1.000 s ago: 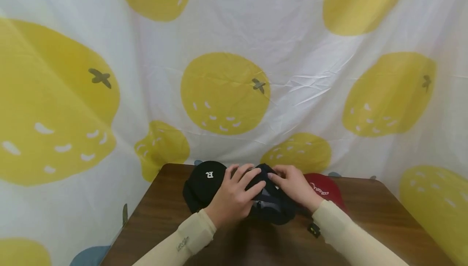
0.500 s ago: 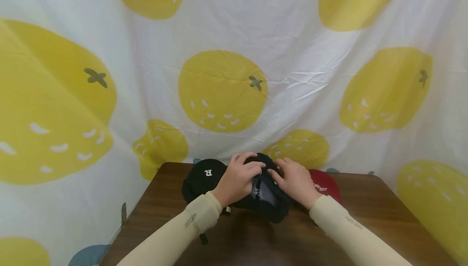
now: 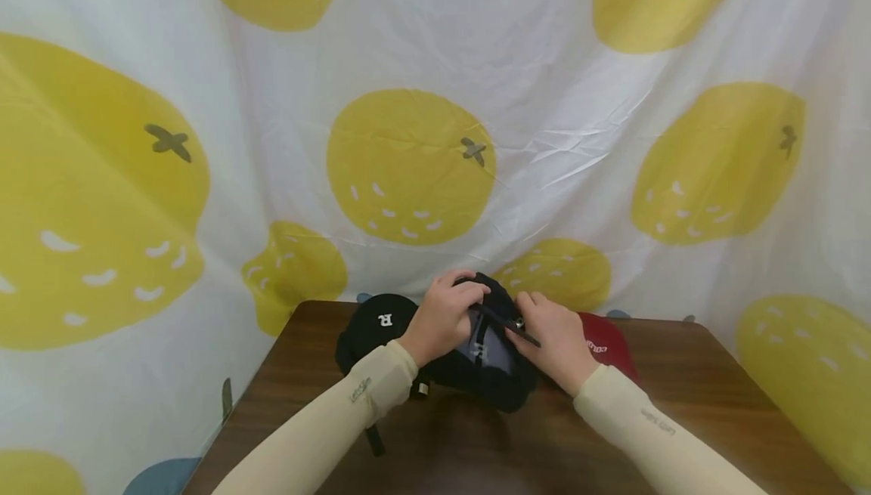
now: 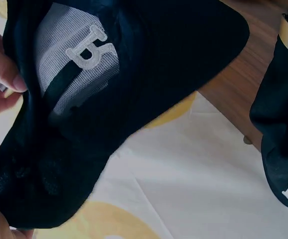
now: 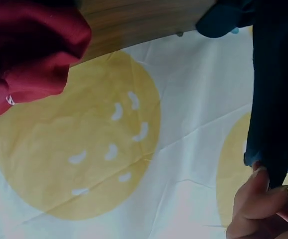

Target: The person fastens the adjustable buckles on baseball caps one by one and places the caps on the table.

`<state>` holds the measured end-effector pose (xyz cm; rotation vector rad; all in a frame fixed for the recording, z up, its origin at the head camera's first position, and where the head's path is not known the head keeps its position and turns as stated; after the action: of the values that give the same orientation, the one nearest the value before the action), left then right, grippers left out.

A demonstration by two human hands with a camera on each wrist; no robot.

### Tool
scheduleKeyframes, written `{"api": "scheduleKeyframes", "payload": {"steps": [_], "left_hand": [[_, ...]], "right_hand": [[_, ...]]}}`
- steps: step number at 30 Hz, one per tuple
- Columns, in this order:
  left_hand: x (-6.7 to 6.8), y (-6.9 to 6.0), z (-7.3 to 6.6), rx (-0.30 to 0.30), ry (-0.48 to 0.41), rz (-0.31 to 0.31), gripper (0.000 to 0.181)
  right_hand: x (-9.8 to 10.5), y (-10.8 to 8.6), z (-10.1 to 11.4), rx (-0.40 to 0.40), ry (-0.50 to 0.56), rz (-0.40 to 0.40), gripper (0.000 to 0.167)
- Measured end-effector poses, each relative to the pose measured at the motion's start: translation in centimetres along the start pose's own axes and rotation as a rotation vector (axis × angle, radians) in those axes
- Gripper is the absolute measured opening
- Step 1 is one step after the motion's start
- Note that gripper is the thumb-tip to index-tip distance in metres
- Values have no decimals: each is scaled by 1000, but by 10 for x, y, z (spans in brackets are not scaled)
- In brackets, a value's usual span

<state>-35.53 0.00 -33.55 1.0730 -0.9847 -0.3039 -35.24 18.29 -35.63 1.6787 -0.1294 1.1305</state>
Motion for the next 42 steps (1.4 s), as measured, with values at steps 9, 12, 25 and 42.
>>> {"api": "scheduleKeyframes", "payload": {"steps": [9, 12, 25, 42], "left_hand": [[0, 3, 13, 43, -66, -39, 32], [0, 2, 13, 27, -74, -50, 30], [3, 0, 12, -7, -55, -19, 26], [4, 2, -8, 123, -439, 247, 27]], "right_hand": [[4, 2, -3, 81, 1, -170, 32], [5, 2, -2, 110, 19, -184, 28], [8, 10, -3, 28, 74, -249, 13], [13, 19, -23, -356, 406, -151, 10]]}}
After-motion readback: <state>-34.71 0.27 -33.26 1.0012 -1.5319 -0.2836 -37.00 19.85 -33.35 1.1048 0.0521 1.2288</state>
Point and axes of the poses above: each hand's wrist, its own y-axis towards the middle knuckle, its own x-axis out of the back of the hand, z = x × y, the point moved 5 cm from there along y, towards the middle knuckle, and after that the axes turned 5 degrees about y, right-handed, at the moved point
